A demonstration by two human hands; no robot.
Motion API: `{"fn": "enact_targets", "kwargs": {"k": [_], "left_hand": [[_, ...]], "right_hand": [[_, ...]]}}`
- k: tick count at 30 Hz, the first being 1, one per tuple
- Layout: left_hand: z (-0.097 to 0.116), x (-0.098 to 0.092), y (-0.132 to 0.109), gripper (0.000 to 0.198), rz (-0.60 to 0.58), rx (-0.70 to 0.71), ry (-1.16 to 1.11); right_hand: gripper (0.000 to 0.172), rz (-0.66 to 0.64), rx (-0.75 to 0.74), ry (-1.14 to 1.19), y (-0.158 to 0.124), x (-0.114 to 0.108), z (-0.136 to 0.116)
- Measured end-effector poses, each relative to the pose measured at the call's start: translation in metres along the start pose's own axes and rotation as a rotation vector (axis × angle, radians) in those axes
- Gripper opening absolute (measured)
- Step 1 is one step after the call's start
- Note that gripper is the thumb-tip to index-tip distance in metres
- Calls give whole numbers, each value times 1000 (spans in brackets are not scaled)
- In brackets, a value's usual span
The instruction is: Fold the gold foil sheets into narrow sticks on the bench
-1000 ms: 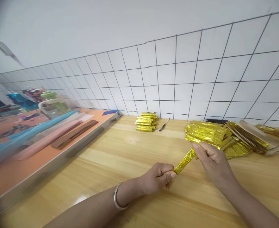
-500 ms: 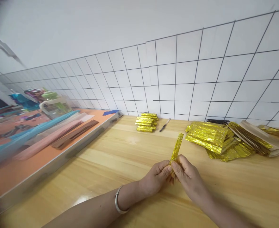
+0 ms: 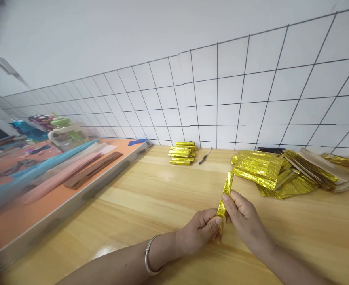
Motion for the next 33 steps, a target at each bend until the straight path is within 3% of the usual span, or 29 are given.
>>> {"fn": "enact_targets", "kwargs": {"k": [4, 9, 13, 17, 19, 23, 28, 33], "left_hand": [[-1, 1, -1, 45, -5, -3, 41], [-3, 3, -1, 45, -30, -38, 157], [-4, 2, -1, 44, -21, -46, 219], [0, 5, -4, 39, -85, 11, 382], [2, 5, -5, 36, -109, 30, 438], [2, -8, 0, 34, -34, 17, 508], [4, -26, 6, 29, -13, 40, 661], [9, -47, 8, 25, 27, 96, 755]], "right_hand": [[38, 1, -15, -8, 5, -9, -4], [37, 130, -55, -20, 13, -32, -7], [35, 124, -47, 28, 18, -42, -4], [33, 264, -67, 50, 26, -70, 7], [33, 259, -78, 35, 30, -82, 11], [35, 136, -102, -38, 34, -90, 9], [38, -88, -149, -246, 34, -73, 2], [30, -213, -92, -355, 34, -67, 15]]}}
Point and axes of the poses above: each hand's wrist, its own y-axis towards the middle knuckle, its own x-axis out of the palm, z = x × y, the point moved 5 cm from there along y, towards the middle knuckle, and after that the axes turned 12 degrees about -x, right-handed, at the moved point
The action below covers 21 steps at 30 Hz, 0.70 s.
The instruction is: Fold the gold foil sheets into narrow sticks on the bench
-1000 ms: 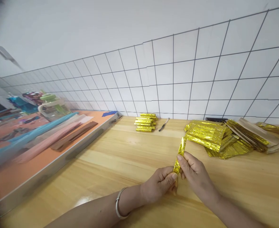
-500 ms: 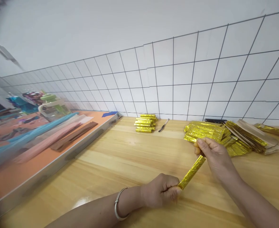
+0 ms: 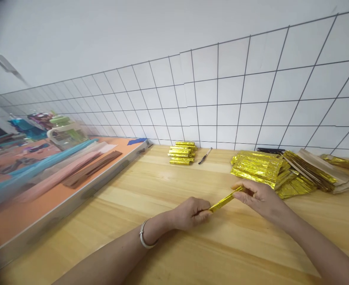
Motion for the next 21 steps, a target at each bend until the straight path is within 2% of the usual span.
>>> {"fn": "enact_targets", "kwargs": {"k": [3, 8, 13, 21], "left_hand": [[-15, -15, 4, 22, 92, -71, -101], [-39, -34, 10, 25, 342, -187, -473], [-39, -32, 10, 23, 368, -213, -718], [-32, -34, 7, 25, 481, -206, -969]], "right_hand": [[29, -44, -11, -22, 0, 7, 9], [28, -102, -40, -54, 1, 35, 19], [32, -208, -119, -89, -3, 62, 8], [39, -215, -92, 180, -4, 69, -18]]}}
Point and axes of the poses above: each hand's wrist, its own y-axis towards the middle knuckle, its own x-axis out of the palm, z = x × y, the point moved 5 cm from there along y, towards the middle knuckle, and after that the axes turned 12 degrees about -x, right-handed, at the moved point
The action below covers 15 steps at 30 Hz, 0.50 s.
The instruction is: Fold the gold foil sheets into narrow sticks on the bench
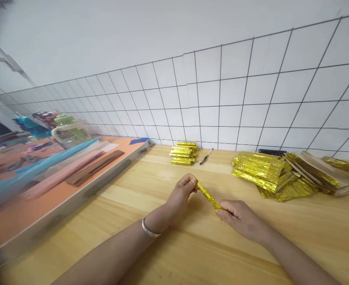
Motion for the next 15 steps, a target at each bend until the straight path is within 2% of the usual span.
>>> {"fn": "enact_targets", "kwargs": {"k": [4, 6, 10, 12, 15], "left_hand": [[-5, 1, -1, 26, 32, -46, -80], [-8, 5, -4, 25, 13, -88, -141], [-20, 31, -15, 27, -159, -212, -196], [-24, 44, -21, 28, -264, -223, -230], [-29, 51, -25, 27, -254, -226, -250]], "right_hand": [[40, 34, 24, 15, 1, 6, 4], [41, 67, 37, 13, 1, 9, 8], [37, 103, 56, 2, 1, 14, 14], [36, 105, 49, -8, 2, 15, 13], [38, 98, 39, -13, 2, 17, 9]]}}
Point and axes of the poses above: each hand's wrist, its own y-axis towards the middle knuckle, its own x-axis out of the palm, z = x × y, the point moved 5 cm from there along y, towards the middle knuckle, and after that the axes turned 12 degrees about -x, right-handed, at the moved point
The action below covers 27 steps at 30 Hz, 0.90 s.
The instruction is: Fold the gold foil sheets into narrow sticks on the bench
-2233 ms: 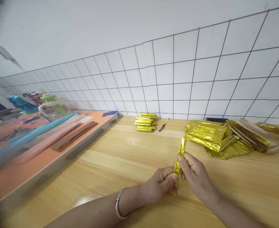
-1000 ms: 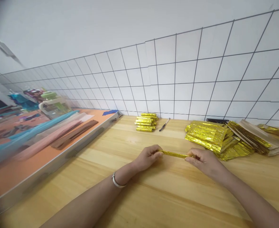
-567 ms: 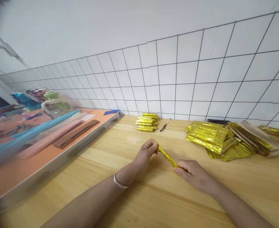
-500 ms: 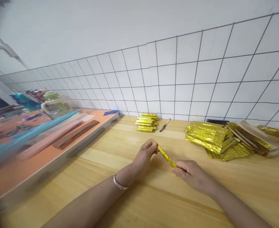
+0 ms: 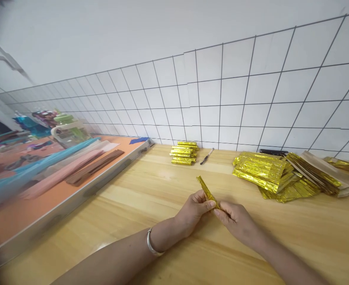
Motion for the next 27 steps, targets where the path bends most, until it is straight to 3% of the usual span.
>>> {"fn": "enact_targets", "kwargs": {"k": [5, 11, 19, 27], "left_hand": [[3, -9, 2, 26, 47, 7, 28], [29, -31, 3, 21, 175, 139, 93], [39, -43, 7, 21, 163, 194, 109], [37, -50, 9, 23, 155, 150, 102]], "right_hand": [[37, -29, 3, 65, -1, 2, -4], [35, -74, 12, 17, -2, 3, -3], [34, -128, 20, -24, -2, 3, -2], [33, -147, 33, -16, -3, 1, -1]]}}
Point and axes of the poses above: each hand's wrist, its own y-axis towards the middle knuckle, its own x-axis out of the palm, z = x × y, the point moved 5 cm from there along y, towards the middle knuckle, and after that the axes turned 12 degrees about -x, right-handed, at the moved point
